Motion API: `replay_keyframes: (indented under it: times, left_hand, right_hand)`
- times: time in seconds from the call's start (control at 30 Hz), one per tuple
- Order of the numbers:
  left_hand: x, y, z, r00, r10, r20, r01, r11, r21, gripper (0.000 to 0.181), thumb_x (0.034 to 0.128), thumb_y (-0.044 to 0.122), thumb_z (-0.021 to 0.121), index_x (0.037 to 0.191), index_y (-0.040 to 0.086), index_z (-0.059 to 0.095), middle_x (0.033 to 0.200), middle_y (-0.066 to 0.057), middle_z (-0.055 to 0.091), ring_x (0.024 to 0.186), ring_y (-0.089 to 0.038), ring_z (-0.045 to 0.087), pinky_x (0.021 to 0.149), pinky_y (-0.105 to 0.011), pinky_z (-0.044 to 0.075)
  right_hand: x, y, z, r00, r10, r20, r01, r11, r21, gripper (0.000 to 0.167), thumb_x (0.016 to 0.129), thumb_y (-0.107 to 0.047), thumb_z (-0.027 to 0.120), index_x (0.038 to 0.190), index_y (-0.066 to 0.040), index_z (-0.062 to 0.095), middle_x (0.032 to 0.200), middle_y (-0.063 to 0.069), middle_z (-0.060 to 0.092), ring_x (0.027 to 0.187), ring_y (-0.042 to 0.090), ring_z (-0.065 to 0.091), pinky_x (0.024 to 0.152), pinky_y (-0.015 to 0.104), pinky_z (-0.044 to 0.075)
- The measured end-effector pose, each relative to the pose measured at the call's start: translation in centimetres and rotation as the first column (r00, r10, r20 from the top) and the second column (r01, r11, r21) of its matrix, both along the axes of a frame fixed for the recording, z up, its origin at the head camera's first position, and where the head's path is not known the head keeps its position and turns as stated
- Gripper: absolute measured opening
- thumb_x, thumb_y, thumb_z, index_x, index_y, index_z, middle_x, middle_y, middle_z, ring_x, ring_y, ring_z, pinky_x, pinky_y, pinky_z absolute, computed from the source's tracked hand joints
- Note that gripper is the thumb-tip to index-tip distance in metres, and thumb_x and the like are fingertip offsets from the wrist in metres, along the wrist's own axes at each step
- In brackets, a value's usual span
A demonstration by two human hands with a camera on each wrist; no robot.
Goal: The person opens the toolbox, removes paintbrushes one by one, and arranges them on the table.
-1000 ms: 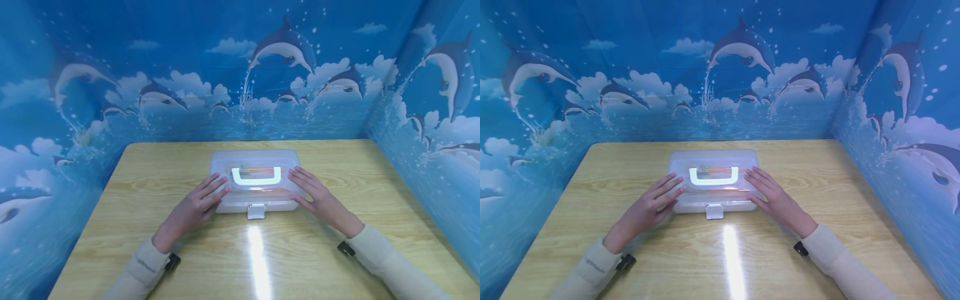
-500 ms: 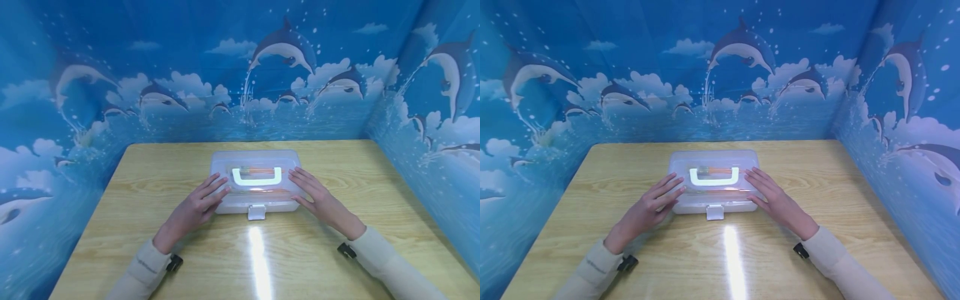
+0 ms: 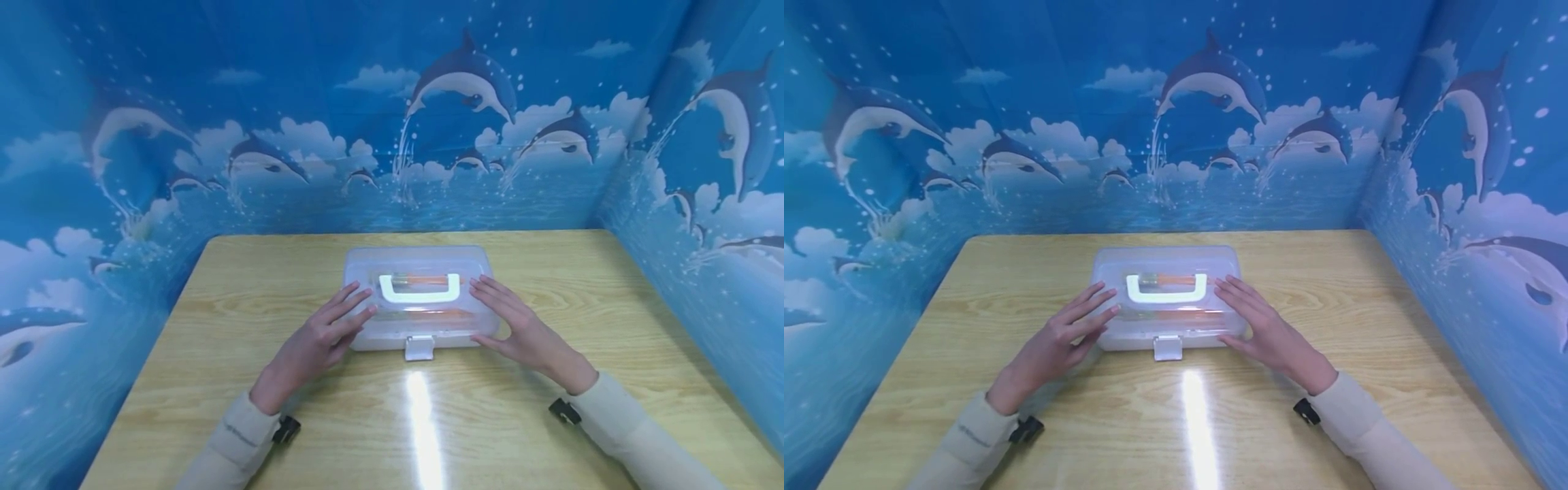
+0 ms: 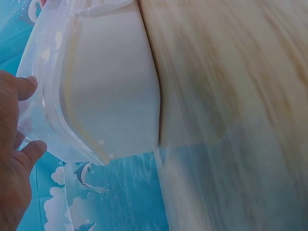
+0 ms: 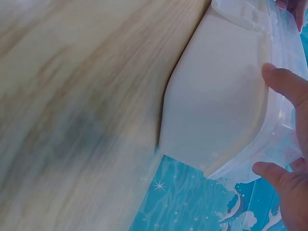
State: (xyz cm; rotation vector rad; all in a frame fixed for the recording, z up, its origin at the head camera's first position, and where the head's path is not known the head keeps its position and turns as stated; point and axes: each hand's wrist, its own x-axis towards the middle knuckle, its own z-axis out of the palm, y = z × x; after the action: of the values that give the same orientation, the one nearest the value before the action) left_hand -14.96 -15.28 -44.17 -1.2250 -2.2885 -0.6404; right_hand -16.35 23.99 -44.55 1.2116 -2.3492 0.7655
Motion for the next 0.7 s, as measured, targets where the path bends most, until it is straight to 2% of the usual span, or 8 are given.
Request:
replay_keyframes:
  times: [0.23,0.5,0.63,0.7]
  left_hand:
    - [0.0,0.0,0.1,1.000,0.005,0.001,-0.005,1.000,-0.019,0.064,0.0806,-0.007,0.079,0.140,0.005,0.061,0.151,-0.017,0.053,0.143,-0.040,0.044,0.112,-0.048,0.047]
    - [0.2,0.1,0.7,0.999,0.019,0.028,-0.019,0.999,-0.027,0.064,0.0835,-0.009,0.076,0.143,0.007,0.058,0.154,-0.016,0.050,0.146,-0.037,0.041,0.120,-0.047,0.038]
    - [0.0,0.1,0.9,1.000,0.012,0.009,-0.011,1.000,-0.017,0.063,0.0826,-0.008,0.077,0.142,0.006,0.059,0.153,-0.016,0.051,0.145,-0.036,0.043,0.120,-0.047,0.038]
    - [-0.1,0.1,1.0,1.000,0.007,0.002,-0.007,1.000,-0.018,0.063,0.0826,-0.008,0.077,0.141,0.006,0.060,0.153,-0.016,0.051,0.145,-0.036,0.043,0.120,-0.048,0.038]
  right_hand:
    - [0.3,0.0,0.4,1.000,-0.024,-0.001,0.024,0.999,0.032,0.073,0.088,-0.031,0.081,0.148,-0.002,0.050,0.154,0.018,0.049,0.151,0.024,0.034,0.126,0.023,0.021]
    - [0.0,0.3,0.9,1.000,-0.007,-0.029,0.008,0.999,0.042,0.075,0.086,-0.028,0.082,0.147,0.000,0.050,0.153,0.019,0.049,0.150,0.026,0.037,0.126,0.024,0.023]
    - [-0.3,0.3,1.4,0.998,0.004,-0.060,0.001,0.997,0.073,0.072,0.091,-0.038,0.076,0.146,0.001,0.051,0.152,0.019,0.051,0.148,0.028,0.041,0.124,0.021,0.024]
    - [-0.4,0.3,1.7,0.997,0.010,-0.082,-0.003,0.996,0.091,0.070,0.095,-0.044,0.069,0.145,0.002,0.052,0.150,0.019,0.052,0.146,0.028,0.042,0.124,0.022,0.025]
